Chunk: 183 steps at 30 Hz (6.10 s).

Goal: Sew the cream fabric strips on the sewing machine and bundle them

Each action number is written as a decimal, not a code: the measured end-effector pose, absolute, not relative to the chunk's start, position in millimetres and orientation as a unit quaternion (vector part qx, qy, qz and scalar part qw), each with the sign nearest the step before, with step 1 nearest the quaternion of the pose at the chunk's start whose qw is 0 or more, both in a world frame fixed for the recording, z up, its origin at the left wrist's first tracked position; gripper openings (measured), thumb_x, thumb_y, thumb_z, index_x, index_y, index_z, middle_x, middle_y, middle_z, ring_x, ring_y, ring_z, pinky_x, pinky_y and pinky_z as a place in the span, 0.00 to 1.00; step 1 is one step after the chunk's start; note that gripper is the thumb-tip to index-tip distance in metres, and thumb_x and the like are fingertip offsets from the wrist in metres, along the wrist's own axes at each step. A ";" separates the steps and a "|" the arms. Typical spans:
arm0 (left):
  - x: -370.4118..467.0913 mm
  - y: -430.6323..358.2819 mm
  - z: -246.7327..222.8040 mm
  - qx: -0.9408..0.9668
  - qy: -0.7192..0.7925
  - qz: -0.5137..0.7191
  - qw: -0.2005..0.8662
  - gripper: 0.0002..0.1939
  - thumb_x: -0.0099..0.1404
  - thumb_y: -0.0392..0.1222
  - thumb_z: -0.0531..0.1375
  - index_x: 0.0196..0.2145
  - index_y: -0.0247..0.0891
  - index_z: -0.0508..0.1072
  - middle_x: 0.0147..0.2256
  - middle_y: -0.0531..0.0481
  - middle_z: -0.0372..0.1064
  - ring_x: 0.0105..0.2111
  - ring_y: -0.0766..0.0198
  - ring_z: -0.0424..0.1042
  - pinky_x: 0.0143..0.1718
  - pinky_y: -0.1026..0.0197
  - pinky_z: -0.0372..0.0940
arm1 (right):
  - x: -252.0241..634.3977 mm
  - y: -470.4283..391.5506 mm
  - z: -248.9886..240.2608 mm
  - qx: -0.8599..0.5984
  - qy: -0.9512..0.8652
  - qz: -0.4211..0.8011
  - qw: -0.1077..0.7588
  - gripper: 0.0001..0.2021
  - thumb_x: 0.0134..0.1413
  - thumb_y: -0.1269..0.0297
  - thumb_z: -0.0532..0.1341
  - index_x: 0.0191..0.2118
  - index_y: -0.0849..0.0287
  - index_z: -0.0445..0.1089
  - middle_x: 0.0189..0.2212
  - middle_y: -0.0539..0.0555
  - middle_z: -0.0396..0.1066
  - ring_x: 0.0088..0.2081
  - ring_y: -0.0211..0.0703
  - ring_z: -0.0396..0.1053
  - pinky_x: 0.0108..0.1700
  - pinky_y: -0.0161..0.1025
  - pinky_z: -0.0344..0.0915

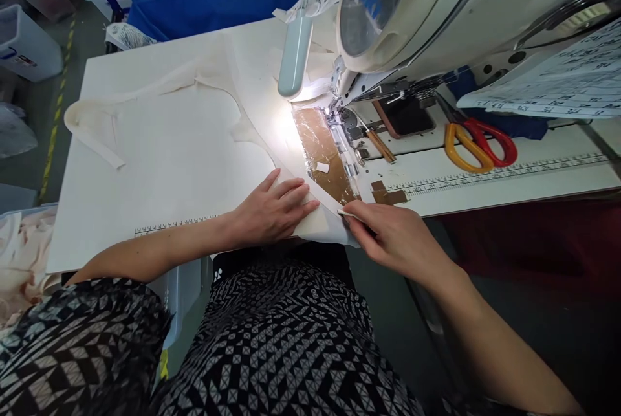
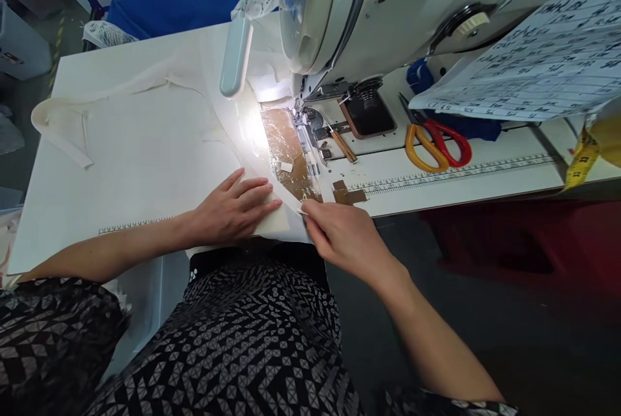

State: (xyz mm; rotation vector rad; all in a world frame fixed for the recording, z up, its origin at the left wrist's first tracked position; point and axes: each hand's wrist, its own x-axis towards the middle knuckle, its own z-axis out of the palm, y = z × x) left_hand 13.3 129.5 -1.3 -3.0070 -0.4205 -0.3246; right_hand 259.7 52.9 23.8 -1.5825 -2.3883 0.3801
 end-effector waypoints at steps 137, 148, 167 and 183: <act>21.7 126.4 -2.2 -0.988 -0.120 -0.091 0.009 0.22 0.72 0.41 0.53 0.61 0.37 0.64 0.58 0.40 0.65 0.62 0.52 0.59 0.65 0.42 0.51 | 259.2 54.8 19.4 -0.613 -0.738 0.187 0.210 0.08 0.63 0.61 0.51 0.35 0.54 0.64 0.19 0.47 0.67 0.19 0.38 0.63 0.24 0.36 0.51; 25.0 127.6 6.4 -0.988 -0.122 -0.092 -0.028 0.20 0.73 0.41 0.50 0.59 0.36 0.66 0.56 0.40 0.68 0.58 0.52 0.64 0.58 0.47 0.61 | 258.9 56.7 12.4 -0.597 -0.750 0.186 0.217 0.08 0.62 0.60 0.53 0.34 0.55 0.66 0.17 0.45 0.65 0.16 0.37 0.60 0.22 0.36 0.51; -32.1 237.4 44.3 -0.749 -0.639 -0.098 -0.147 0.01 0.66 0.35 0.57 0.36 0.36 0.67 0.41 0.42 0.72 0.47 0.52 0.70 0.44 0.55 0.68 | 266.7 53.6 -1.9 -0.619 -0.610 0.299 0.394 0.16 0.59 0.45 0.58 0.32 0.53 0.68 0.18 0.45 0.53 0.22 0.38 0.54 0.25 0.36 0.55; -129.7 18.6 32.5 -0.547 -0.284 0.045 -0.786 0.24 0.75 0.55 0.48 0.60 0.39 0.66 0.17 0.53 0.68 0.10 0.70 0.56 0.10 0.68 0.51 | 134.3 29.3 -27.2 -0.239 -0.461 0.755 0.401 0.11 0.60 0.52 0.62 0.32 0.53 0.67 0.15 0.41 0.57 0.17 0.33 0.54 0.40 0.47 0.70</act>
